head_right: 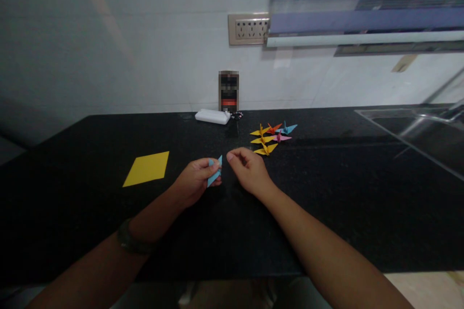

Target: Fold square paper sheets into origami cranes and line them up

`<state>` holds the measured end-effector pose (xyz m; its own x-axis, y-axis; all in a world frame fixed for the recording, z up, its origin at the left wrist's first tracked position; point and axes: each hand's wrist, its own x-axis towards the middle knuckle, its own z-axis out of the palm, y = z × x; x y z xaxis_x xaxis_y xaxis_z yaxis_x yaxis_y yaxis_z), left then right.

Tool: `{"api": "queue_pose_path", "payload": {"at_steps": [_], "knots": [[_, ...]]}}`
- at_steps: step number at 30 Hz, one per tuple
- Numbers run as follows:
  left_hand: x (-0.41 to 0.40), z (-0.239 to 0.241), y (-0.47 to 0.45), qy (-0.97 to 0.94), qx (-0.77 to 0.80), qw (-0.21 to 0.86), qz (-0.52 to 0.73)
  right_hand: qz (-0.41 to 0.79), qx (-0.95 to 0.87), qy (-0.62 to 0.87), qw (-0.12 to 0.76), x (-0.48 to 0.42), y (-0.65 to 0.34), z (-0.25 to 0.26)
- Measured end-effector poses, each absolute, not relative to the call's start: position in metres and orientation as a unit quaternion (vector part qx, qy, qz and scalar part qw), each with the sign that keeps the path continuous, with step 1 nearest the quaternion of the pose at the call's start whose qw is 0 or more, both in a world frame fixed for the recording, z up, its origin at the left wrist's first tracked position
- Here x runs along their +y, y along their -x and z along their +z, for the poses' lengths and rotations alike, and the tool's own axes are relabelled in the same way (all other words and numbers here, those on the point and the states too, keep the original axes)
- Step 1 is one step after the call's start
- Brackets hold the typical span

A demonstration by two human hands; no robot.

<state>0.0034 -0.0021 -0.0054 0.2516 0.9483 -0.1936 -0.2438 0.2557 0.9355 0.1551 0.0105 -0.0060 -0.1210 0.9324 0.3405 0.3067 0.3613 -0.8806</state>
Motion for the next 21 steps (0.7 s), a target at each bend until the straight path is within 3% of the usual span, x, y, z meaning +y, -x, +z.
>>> {"api": "queue_pose_path", "payload": {"at_steps": [5, 11, 17, 21], "knots": [[-0.0021, -0.0068, -0.0036, -0.46, 0.383, 0.677, 0.428, 0.504, -0.623, 0.442, 0.404, 0.011, -0.1519, -0.0046], [0.0003, -0.0102, -0.0038, -0.448, 0.395, 0.657, 0.46, 0.55, -0.526, 0.455, 0.462, 0.0132, -0.1507, -0.0069], [-0.0003, -0.0087, -0.0058, -0.49, 0.4, 0.636, 0.442, 0.626, -0.496, 0.43, 0.421, 0.013, -0.1503, -0.0065], [0.0006, -0.0081, -0.0067, -0.473, 0.454, 0.601, 0.458, 0.628, -0.462, 0.442, 0.443, 0.014, -0.1519, -0.0057]]}}
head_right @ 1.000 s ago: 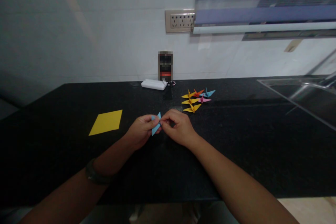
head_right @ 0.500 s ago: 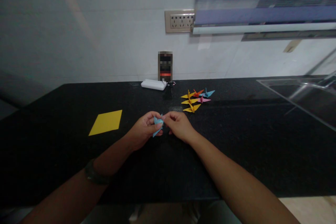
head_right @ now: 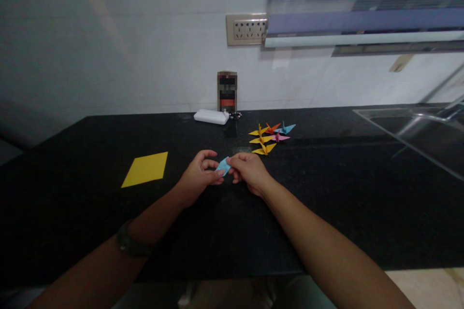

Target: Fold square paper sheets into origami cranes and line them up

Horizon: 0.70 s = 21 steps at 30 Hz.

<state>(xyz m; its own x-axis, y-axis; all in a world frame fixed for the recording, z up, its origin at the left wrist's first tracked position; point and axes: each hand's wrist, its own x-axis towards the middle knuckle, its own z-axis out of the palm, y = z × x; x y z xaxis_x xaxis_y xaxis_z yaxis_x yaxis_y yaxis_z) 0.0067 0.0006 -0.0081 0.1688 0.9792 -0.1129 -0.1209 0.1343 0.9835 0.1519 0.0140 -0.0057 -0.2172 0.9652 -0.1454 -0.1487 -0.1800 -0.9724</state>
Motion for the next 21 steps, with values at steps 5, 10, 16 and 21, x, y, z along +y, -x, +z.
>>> {"api": "queue_pose_path", "payload": {"at_steps": [5, 10, 16, 21], "knots": [[0.002, -0.008, -0.0067, -0.483, 0.529, 0.561, 0.415, 0.628, -0.437, 0.44, 0.47, 0.0151, -0.1534, -0.0051], [0.0016, -0.0074, -0.0067, -0.465, 0.532, 0.572, 0.417, 0.655, -0.417, 0.433, 0.458, 0.0157, -0.1535, -0.0056], [0.0016, -0.0098, -0.0044, -0.497, 0.497, 0.584, 0.407, 0.654, -0.398, 0.423, 0.485, 0.0166, -0.1544, -0.0048], [0.0023, -0.0109, -0.001, -0.504, 0.463, 0.609, 0.401, 0.664, -0.403, 0.406, 0.481, 0.0172, -0.1546, -0.0064]]}}
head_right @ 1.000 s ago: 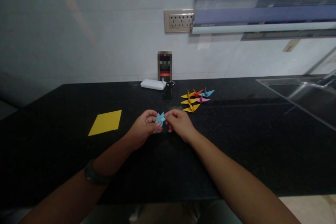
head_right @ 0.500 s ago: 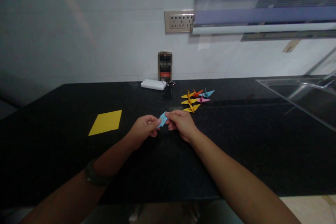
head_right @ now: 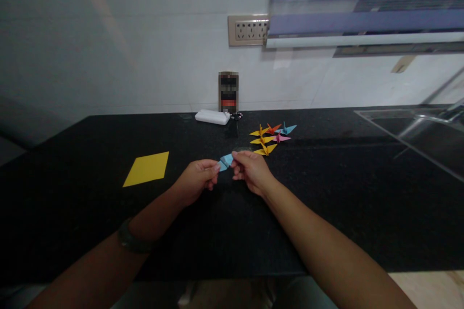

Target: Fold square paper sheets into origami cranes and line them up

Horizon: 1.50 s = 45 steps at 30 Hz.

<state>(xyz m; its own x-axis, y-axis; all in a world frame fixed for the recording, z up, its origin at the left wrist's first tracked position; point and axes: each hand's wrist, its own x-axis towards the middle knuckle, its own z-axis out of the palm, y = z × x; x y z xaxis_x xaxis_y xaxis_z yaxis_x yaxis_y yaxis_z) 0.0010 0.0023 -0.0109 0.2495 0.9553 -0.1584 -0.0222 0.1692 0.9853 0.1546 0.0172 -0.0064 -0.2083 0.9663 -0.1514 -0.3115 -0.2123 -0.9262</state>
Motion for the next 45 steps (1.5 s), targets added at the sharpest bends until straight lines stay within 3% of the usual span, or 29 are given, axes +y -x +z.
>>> {"api": "queue_pose_path", "payload": {"at_steps": [7, 45], "knots": [[0.0025, -0.0098, -0.0034, -0.531, 0.48, 0.577, 0.394, 0.622, -0.451, 0.436, 0.47, 0.017, -0.1515, -0.0121], [0.0023, -0.0113, -0.004, -0.514, 0.481, 0.574, 0.419, 0.673, -0.354, 0.44, 0.477, 0.0209, -0.1559, -0.0086]]}}
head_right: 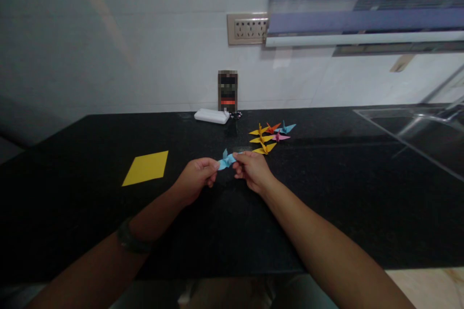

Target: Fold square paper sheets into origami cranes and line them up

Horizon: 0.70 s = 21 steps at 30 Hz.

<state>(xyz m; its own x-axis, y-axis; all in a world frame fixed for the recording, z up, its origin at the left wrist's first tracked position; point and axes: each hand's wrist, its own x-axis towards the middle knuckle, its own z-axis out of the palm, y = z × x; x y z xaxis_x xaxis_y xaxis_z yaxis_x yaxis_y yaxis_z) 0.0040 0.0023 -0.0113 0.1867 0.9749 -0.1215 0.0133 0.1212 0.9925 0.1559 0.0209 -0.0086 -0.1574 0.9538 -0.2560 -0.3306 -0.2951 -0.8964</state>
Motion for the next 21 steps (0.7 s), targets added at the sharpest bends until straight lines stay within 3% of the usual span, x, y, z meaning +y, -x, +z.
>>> {"api": "queue_pose_path", "payload": {"at_steps": [21], "knots": [[0.002, -0.0107, -0.0046, -0.518, 0.476, 0.576, 0.417, 0.669, -0.343, 0.45, 0.482, 0.0221, -0.1569, -0.0078]]}}
